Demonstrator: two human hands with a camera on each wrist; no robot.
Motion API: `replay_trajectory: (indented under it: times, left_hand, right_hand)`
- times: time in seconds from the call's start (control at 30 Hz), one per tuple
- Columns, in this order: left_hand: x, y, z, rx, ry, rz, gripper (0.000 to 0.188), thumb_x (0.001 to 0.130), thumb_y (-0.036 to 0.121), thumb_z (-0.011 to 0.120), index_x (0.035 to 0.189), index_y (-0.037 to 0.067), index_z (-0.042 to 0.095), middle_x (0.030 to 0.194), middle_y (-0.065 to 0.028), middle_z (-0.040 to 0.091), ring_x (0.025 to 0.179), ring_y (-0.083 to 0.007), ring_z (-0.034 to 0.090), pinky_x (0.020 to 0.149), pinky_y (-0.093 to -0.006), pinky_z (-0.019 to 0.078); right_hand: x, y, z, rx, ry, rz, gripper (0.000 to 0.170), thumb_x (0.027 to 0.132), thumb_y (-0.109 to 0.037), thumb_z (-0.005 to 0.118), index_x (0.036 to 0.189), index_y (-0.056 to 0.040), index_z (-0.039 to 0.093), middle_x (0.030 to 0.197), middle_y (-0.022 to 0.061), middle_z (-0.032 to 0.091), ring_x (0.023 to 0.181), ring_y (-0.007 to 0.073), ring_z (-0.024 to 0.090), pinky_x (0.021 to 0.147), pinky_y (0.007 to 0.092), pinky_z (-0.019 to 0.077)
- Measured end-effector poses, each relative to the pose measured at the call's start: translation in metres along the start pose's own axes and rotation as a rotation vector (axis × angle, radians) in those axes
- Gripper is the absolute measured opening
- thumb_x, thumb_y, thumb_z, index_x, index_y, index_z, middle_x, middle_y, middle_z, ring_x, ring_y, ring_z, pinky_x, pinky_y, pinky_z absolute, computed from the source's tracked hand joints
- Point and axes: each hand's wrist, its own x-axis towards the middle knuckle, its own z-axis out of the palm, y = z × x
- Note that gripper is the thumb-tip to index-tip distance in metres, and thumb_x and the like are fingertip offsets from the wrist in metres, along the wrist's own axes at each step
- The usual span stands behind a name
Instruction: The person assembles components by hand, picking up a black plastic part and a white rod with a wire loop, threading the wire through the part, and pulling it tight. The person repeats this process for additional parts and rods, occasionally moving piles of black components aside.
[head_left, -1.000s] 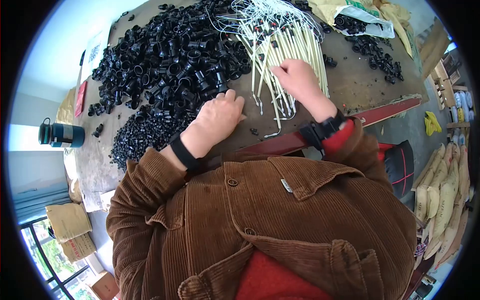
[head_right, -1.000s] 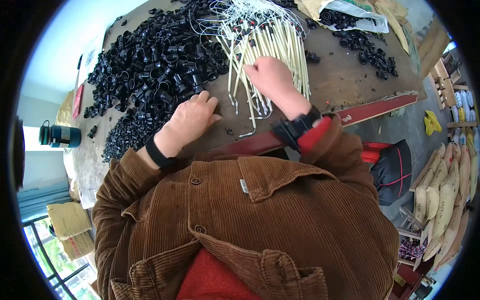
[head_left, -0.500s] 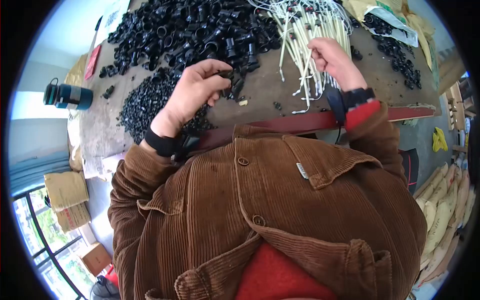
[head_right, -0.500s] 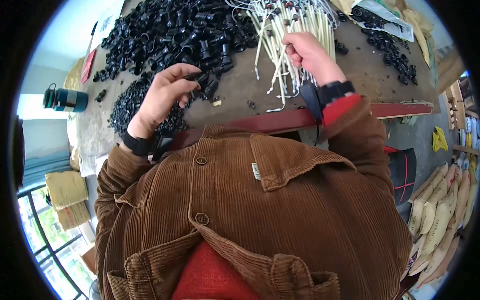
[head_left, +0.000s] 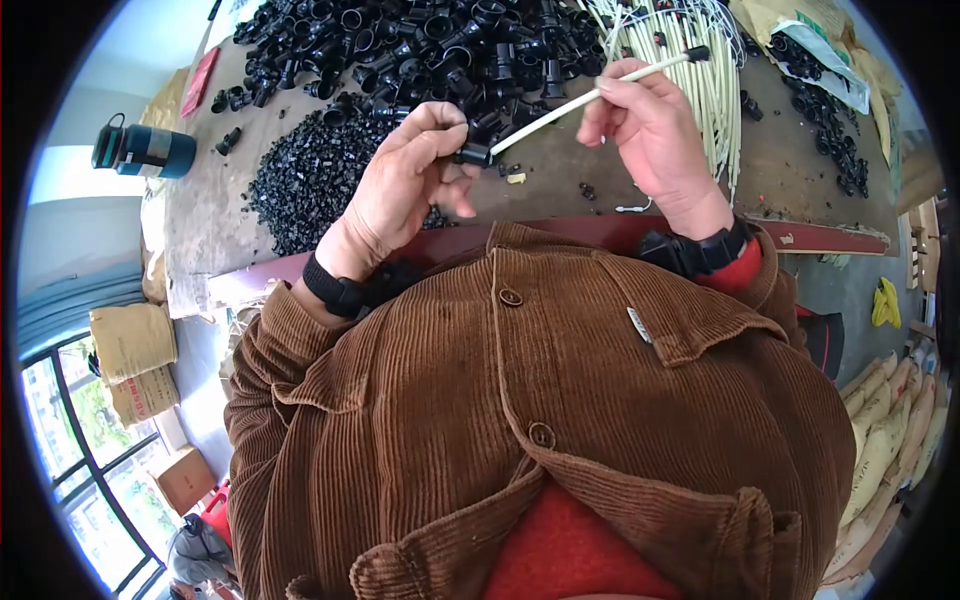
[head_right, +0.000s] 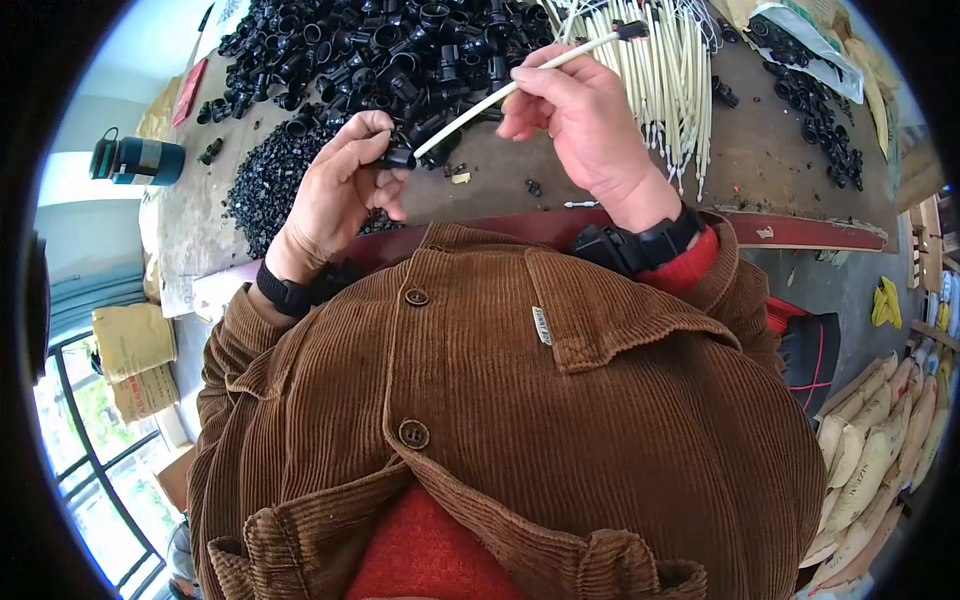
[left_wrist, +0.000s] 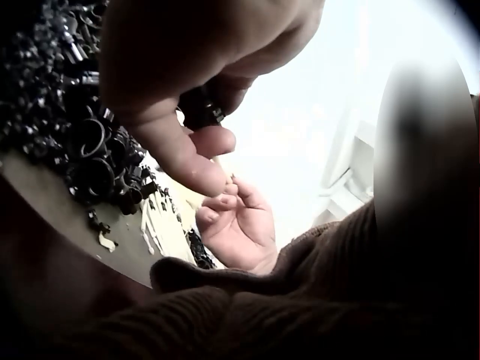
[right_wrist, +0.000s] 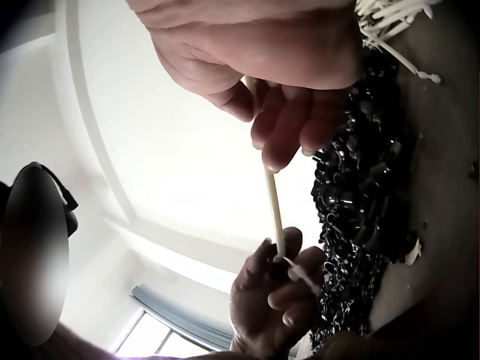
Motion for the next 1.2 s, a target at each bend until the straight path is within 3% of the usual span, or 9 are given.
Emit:
replay_trajectory:
  times: [0.37, 0.5, 0.63, 0.73, 0.77, 0.83, 0.93, 1.03, 1.2]
  left_hand:
    - [0.006, -0.003, 0.024, 0.309, -0.057, 0.02, 0.018, 0.092, 0.011, 0.058, 0.107, 0.001, 0.054, 0.086, -0.0108, 0.065, 0.071, -0.0188, 0.065, 0.066, -0.0264, 0.0534]
    - [0.008, 0.002, 0.01, 1.151, -0.148, 0.308, 0.026, 0.09, 0.007, 0.059, 0.114, 0.0, 0.054, 0.093, -0.0071, 0.064, 0.079, -0.0121, 0.061, 0.074, -0.0262, 0.0502]
    - [0.0, 0.035, 0.01, 1.303, -0.077, 0.144, 0.028, 0.087, 0.006, 0.061, 0.114, 0.001, 0.056, 0.091, -0.0085, 0.064, 0.077, -0.0141, 0.061, 0.073, -0.0271, 0.0493]
    - [0.005, 0.042, 0.019, 1.287, -0.093, 0.283, 0.027, 0.085, 0.011, 0.065, 0.109, 0.002, 0.058, 0.084, -0.0127, 0.063, 0.071, -0.0217, 0.063, 0.067, -0.0306, 0.0498]
    - [0.008, 0.043, 0.022, 1.276, -0.098, 0.351, 0.027, 0.084, 0.013, 0.067, 0.106, 0.002, 0.058, 0.081, -0.0149, 0.063, 0.068, -0.0255, 0.063, 0.064, -0.0324, 0.0501]
    - [0.024, 0.029, 0.031, 1.327, -0.129, 0.473, 0.027, 0.083, 0.013, 0.067, 0.106, 0.002, 0.059, 0.08, -0.0153, 0.063, 0.068, -0.0258, 0.063, 0.064, -0.0324, 0.0501]
    - [0.042, 0.016, 0.035, 1.426, -0.162, 0.704, 0.027, 0.083, 0.013, 0.068, 0.106, 0.002, 0.059, 0.078, -0.0161, 0.062, 0.067, -0.0264, 0.062, 0.063, -0.0322, 0.0502]
    - [0.04, 0.015, 0.026, 1.405, 0.07, 0.542, 0.026, 0.086, 0.007, 0.064, 0.11, 0.002, 0.056, 0.085, -0.0055, 0.06, 0.068, -0.0124, 0.058, 0.06, -0.026, 0.0487]
    - [0.027, 0.041, 0.013, 1.102, 0.032, 0.154, 0.025, 0.084, 0.007, 0.065, 0.107, 0.003, 0.055, 0.079, -0.0055, 0.06, 0.067, -0.0143, 0.062, 0.059, -0.0269, 0.0518]
  right_hand:
    - [-0.009, 0.02, 0.034, -0.032, 0.0, 0.085, 0.01, 0.093, -0.013, 0.055, 0.093, -0.0045, 0.059, 0.071, 0.0078, 0.063, 0.06, 0.0182, 0.061, 0.056, 0.0302, 0.0492]
    - [-0.009, 0.012, 0.04, -0.563, -0.183, 0.216, 0.013, 0.093, -0.014, 0.057, 0.086, -0.003, 0.059, 0.07, 0.0041, 0.06, 0.054, 0.0142, 0.056, 0.052, 0.0295, 0.047]
    - [-0.014, -0.027, 0.033, -1.319, -0.219, 0.216, 0.026, 0.097, -0.023, 0.051, 0.084, -0.0014, 0.059, 0.072, 0.0026, 0.057, 0.06, 0.0129, 0.054, 0.06, 0.0268, 0.0459]
    - [-0.014, -0.026, 0.002, -0.858, 0.217, -0.577, 0.04, 0.1, -0.035, 0.043, 0.09, 0.0002, 0.059, 0.076, 0.004, 0.057, 0.07, 0.0142, 0.055, 0.069, 0.0254, 0.0436]
    - [-0.008, -0.015, 0.005, -0.864, 0.225, -0.581, 0.04, 0.1, -0.035, 0.043, 0.09, 0.0002, 0.059, 0.076, 0.004, 0.057, 0.07, 0.0142, 0.055, 0.069, 0.0254, 0.0436]
    - [0.015, 0.015, 0.036, -0.543, 0.21, -0.535, 0.049, 0.101, -0.042, 0.035, 0.095, 0.0005, 0.059, 0.078, 0.0048, 0.057, 0.077, 0.0152, 0.054, 0.075, 0.0256, 0.041]
    - [0.016, 0.05, 0.052, -0.593, 0.134, -0.506, 0.04, 0.101, -0.035, 0.04, 0.098, 0.0004, 0.059, 0.078, 0.0034, 0.057, 0.075, 0.0138, 0.054, 0.071, 0.026, 0.0426]
    - [0.015, 0.038, 0.04, -0.685, 0.115, -0.213, 0.032, 0.1, -0.029, 0.044, 0.098, -0.0002, 0.059, 0.078, 0.002, 0.057, 0.071, 0.0106, 0.053, 0.066, 0.0241, 0.0428]
    - [0.0, 0.011, 0.006, -0.392, -0.095, 0.399, 0.02, 0.095, -0.019, 0.053, 0.095, -0.0012, 0.062, 0.078, -0.0004, 0.056, 0.063, 0.0052, 0.047, 0.057, 0.0201, 0.0405]
